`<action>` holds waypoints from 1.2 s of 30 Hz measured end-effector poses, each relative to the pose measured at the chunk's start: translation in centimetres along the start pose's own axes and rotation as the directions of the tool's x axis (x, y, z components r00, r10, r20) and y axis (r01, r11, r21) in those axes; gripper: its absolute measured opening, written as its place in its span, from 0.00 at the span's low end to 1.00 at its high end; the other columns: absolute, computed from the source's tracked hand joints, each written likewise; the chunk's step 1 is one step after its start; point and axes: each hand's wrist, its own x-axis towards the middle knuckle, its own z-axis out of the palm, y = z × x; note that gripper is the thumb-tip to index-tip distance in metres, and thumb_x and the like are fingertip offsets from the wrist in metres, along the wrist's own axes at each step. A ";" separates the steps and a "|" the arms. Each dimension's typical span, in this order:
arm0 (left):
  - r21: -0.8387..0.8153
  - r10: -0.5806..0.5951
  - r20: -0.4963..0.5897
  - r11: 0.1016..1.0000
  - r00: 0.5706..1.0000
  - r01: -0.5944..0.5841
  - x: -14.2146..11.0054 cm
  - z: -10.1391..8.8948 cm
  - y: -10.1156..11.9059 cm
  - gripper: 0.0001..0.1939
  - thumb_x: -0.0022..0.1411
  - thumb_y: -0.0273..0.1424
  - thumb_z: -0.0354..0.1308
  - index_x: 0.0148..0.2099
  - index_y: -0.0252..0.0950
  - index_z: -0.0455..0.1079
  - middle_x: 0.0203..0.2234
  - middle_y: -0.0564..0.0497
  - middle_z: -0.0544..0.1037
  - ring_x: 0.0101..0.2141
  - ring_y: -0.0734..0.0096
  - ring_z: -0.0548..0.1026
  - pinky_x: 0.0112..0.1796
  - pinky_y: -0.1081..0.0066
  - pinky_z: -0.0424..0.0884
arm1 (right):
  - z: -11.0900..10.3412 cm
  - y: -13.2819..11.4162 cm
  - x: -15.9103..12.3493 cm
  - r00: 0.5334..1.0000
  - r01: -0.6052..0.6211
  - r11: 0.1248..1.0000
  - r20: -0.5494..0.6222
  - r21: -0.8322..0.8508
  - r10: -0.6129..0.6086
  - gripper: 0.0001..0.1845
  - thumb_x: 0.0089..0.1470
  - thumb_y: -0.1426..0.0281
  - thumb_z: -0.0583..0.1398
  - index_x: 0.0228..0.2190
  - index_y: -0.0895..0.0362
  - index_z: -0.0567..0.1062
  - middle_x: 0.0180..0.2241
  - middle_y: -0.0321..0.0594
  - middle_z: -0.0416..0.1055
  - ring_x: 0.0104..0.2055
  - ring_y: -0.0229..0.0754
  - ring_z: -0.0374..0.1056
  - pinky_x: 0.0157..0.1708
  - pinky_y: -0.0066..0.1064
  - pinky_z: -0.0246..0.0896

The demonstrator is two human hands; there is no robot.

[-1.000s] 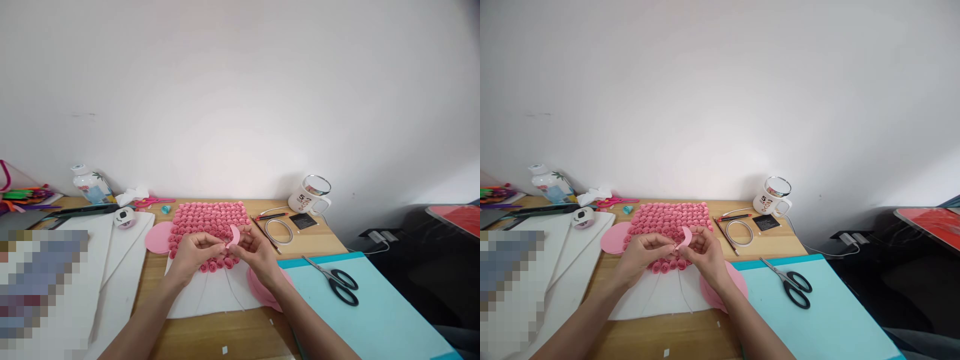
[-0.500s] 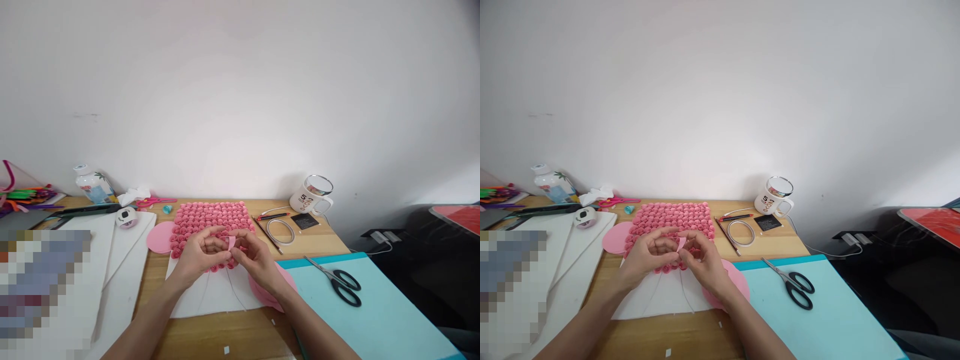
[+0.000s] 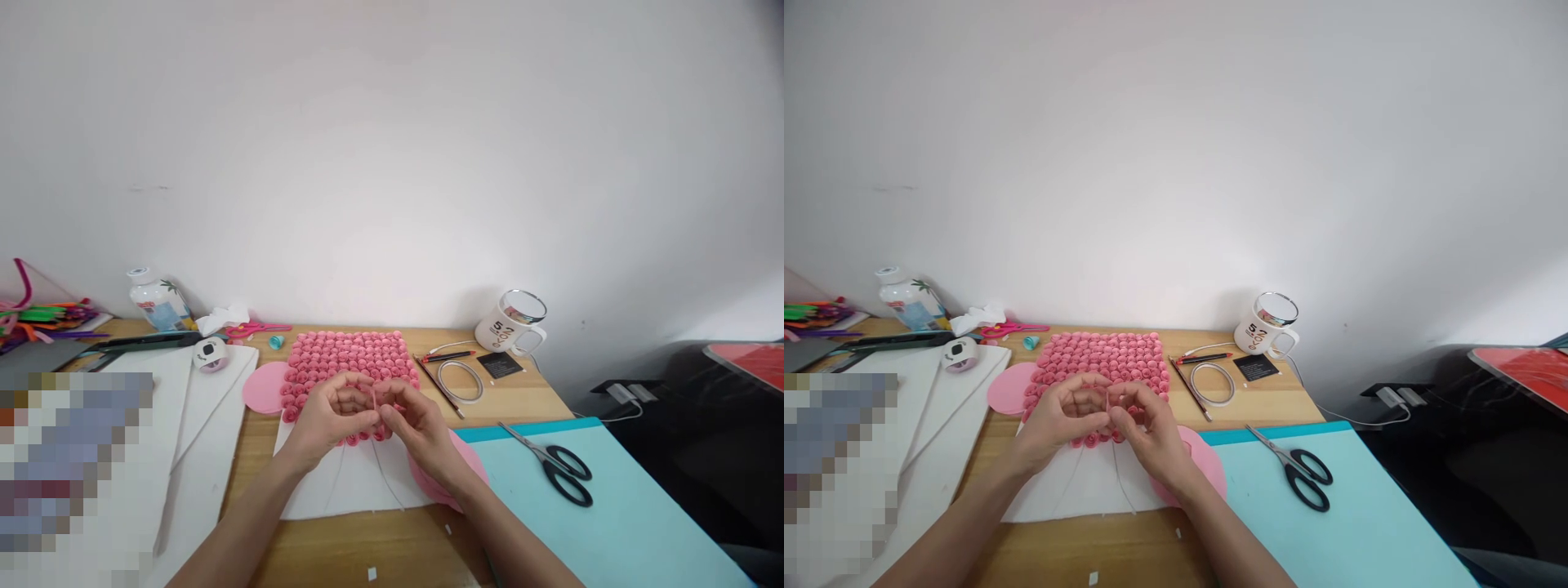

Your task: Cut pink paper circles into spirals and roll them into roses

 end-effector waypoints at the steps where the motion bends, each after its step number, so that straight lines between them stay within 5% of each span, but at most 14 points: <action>1: -0.004 -0.001 -0.003 1.000 1.000 0.001 0.0 0.0 0.0 0.18 0.48 0.31 0.66 0.41 0.35 0.65 0.23 0.52 0.77 0.22 0.72 0.75 0.19 0.78 0.64 | 0.0 -0.1 0.0 1.000 0.012 0.999 0.001 -0.034 -0.012 0.08 0.56 0.64 0.57 0.37 0.52 0.73 0.36 0.39 0.65 0.29 0.37 0.64 0.24 0.28 0.63; 8: -0.014 0.052 0.034 0.999 0.998 -0.052 -0.1 0.1 -0.2 0.11 0.48 0.30 0.65 0.28 0.34 0.64 0.18 0.55 0.74 0.19 0.76 0.72 0.19 0.78 0.64 | -0.2 -0.8 0.1 0.992 0.112 0.973 0.072 -0.202 -0.100 0.20 0.61 0.62 0.50 0.25 0.55 0.76 0.36 0.43 0.68 0.42 0.44 0.64 0.36 0.33 0.65; 13: 0.006 0.065 -0.050 0.998 0.997 -0.064 0.1 -0.2 -0.3 0.12 0.46 0.31 0.66 0.31 0.34 0.67 0.22 0.55 0.74 0.21 0.77 0.71 0.22 0.77 0.66 | -0.2 -0.4 -0.3 0.985 0.154 0.928 0.129 -0.340 -0.116 0.11 0.55 0.65 0.59 0.41 0.51 0.73 0.46 0.45 0.63 0.48 0.47 0.62 0.38 0.34 0.66; 16: 0.022 0.066 -0.064 0.998 0.996 -0.064 0.2 -0.2 -0.4 0.11 0.45 0.30 0.67 0.30 0.34 0.68 0.22 0.56 0.73 0.24 0.76 0.72 0.26 0.76 0.68 | -0.2 0.3 -0.5 0.977 0.195 0.881 0.159 -0.432 -0.139 0.19 0.47 0.70 0.65 0.43 0.50 0.70 0.47 0.45 0.60 0.47 0.47 0.63 0.34 0.33 0.67; 20: 0.023 0.034 0.015 0.999 0.999 -0.034 0.1 0.3 -0.5 0.11 0.45 0.30 0.66 0.31 0.34 0.68 0.23 0.56 0.73 0.26 0.75 0.73 0.28 0.76 0.68 | 0.0 1.2 -0.3 0.958 0.287 0.807 0.138 -0.517 -0.252 0.08 0.48 0.73 0.63 0.31 0.53 0.69 0.40 0.43 0.62 0.43 0.46 0.65 0.35 0.34 0.66; 29: 0.060 0.061 0.055 0.996 0.997 -0.064 -0.2 1.5 -0.6 0.11 0.44 0.26 0.65 0.32 0.34 0.67 0.22 0.57 0.70 0.26 0.76 0.70 0.29 0.76 0.66 | 0.3 2.5 -0.7 0.907 0.351 0.685 0.049 -0.638 -0.419 0.09 0.47 0.75 0.61 0.23 0.54 0.64 0.35 0.40 0.61 0.31 0.41 0.64 0.26 0.31 0.61; 36: 0.019 0.084 0.027 0.996 0.996 -0.085 -0.3 1.3 -0.5 0.12 0.45 0.27 0.65 0.35 0.35 0.68 0.27 0.53 0.76 0.30 0.71 0.73 0.34 0.73 0.69 | 0.5 2.4 -0.8 0.913 0.344 0.740 0.021 -0.577 -0.408 0.11 0.46 0.79 0.57 0.31 0.52 0.65 0.36 0.42 0.65 0.40 0.47 0.65 0.34 0.37 0.64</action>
